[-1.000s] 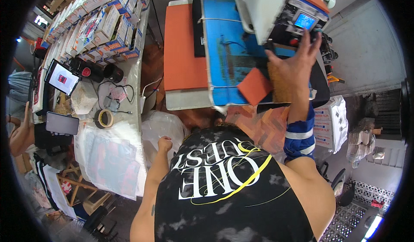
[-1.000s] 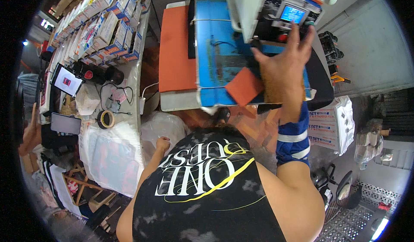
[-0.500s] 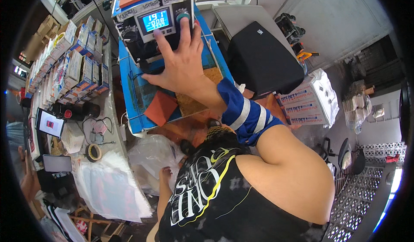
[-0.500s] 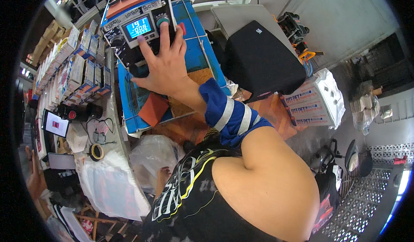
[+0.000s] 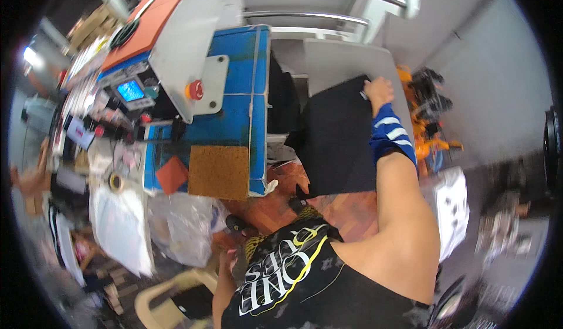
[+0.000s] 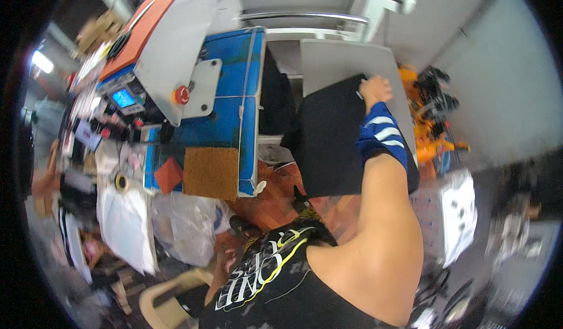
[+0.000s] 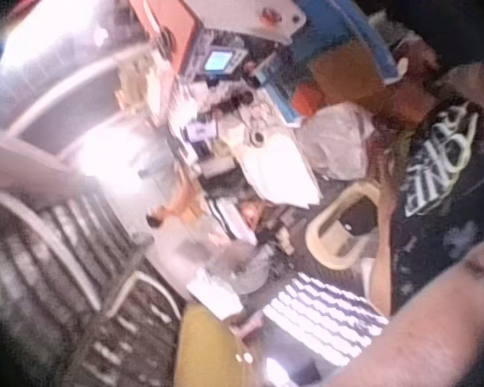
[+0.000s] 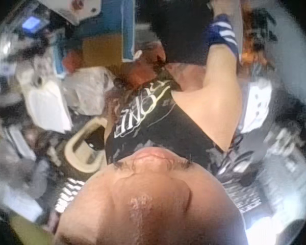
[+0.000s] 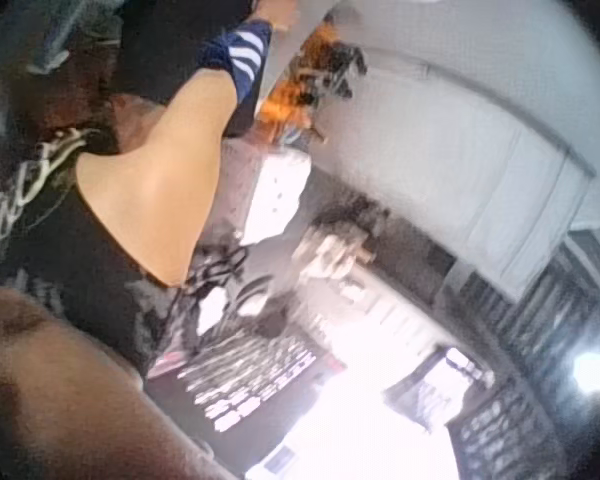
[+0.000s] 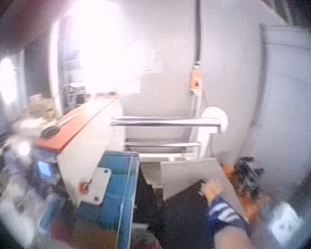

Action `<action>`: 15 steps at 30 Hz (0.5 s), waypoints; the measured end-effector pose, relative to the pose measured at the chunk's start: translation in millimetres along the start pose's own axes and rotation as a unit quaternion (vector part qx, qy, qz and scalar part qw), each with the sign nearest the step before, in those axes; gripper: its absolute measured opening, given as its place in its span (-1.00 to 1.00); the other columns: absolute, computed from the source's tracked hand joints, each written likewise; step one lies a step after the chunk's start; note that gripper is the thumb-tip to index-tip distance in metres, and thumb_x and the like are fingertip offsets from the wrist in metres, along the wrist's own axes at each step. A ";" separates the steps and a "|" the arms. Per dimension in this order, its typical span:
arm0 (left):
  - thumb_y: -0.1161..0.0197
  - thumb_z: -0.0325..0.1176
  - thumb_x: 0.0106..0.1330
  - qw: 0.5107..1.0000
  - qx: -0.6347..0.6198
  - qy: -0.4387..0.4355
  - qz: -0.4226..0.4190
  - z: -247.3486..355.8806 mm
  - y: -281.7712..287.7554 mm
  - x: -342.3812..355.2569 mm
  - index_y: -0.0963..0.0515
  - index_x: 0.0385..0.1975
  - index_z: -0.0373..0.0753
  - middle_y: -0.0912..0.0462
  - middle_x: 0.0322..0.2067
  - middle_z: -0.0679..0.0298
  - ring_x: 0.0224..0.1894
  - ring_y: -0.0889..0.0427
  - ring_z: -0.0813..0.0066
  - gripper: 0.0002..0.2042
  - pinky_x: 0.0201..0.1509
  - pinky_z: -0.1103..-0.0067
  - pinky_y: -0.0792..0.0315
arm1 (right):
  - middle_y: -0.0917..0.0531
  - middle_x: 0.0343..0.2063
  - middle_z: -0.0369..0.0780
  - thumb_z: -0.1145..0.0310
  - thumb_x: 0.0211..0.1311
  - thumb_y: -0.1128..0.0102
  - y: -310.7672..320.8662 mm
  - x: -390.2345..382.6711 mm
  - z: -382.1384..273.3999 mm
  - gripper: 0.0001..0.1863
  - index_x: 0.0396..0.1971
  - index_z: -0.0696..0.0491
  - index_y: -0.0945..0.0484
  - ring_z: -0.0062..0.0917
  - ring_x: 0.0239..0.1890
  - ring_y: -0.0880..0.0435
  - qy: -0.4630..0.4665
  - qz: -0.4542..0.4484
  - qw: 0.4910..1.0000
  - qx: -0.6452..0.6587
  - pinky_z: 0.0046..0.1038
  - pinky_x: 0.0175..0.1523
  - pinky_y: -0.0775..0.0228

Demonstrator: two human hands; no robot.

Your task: The person places a black t-shirt on a heat press, aligns a printed transfer sheet with a red car graphic, and operates the press to apply the design. The person then removes the finished t-shirt and places it on a nearby chair.

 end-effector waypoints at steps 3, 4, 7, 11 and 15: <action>-0.25 -0.27 0.30 0.913 0.333 -0.236 -0.011 63.5 -117.3 -9.8 -0.64 -0.04 -0.18 -0.67 -0.16 0.08 -0.17 -0.65 0.11 -0.72 -0.10 0.31 -0.53 | -0.59 0.13 -0.06 -0.24 0.21 -0.33 -40.6 92.3 34.8 -0.33 0.09 0.01 -0.64 -0.14 0.22 -0.55 0.108 -0.129 0.984 -0.062 -0.02 0.22 -0.42; -0.25 -0.26 0.32 0.878 0.378 -0.291 -0.023 102.4 -179.7 -8.4 -0.65 0.01 -0.21 -0.68 -0.09 0.02 -0.07 -0.67 0.03 -0.69 0.02 0.28 -0.53 | -0.77 -0.14 -0.01 -0.21 0.19 -0.35 -36.4 143.9 57.6 -0.38 -0.14 0.11 -0.76 -0.27 0.01 -0.75 0.200 -0.098 0.971 -0.086 -0.14 0.09 -0.53; -0.28 -0.27 0.31 0.880 0.399 -0.258 0.002 191.5 -291.4 -78.9 -0.63 0.07 -0.31 -0.68 0.01 -0.06 0.10 -0.64 -0.06 -0.62 0.20 0.26 -0.50 | -0.74 -0.45 -0.03 0.21 0.05 -0.44 -19.9 180.8 40.1 -0.66 -0.40 0.23 -0.72 -0.28 -0.40 -0.72 0.205 -0.123 0.969 0.058 -0.20 -0.27 -0.48; -0.31 -0.28 0.29 0.795 0.356 -0.481 0.097 234.4 -361.7 -192.3 -0.48 0.27 -0.24 -0.53 0.20 -0.04 0.23 -0.53 -0.06 -0.48 0.30 0.26 -0.45 | -0.48 -0.51 -0.36 0.52 0.00 -0.33 21.1 -120.5 -75.1 -0.80 -0.41 0.03 -0.47 -0.59 -0.43 -0.50 0.450 -0.387 0.765 0.249 -0.41 -0.32 -0.41; -0.41 -0.10 0.18 0.649 0.273 -0.698 0.127 258.7 -419.1 -281.0 -0.55 0.19 -0.19 -0.39 0.36 0.04 0.48 -0.17 -0.16 -0.43 0.57 0.04 0.03 | -0.62 -0.35 -0.32 0.60 -0.02 -0.53 153.3 -426.1 -16.0 -0.59 -0.12 0.10 -0.62 -0.60 -0.32 -0.63 0.680 -0.647 0.332 0.090 -0.52 -0.23 -0.48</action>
Point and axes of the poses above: each hand's wrist, its own x-axis towards the middle knuckle, its own y-axis out of the back of the hand, z = x × y, the point moved 8 cm from there along x, towards the middle knuckle
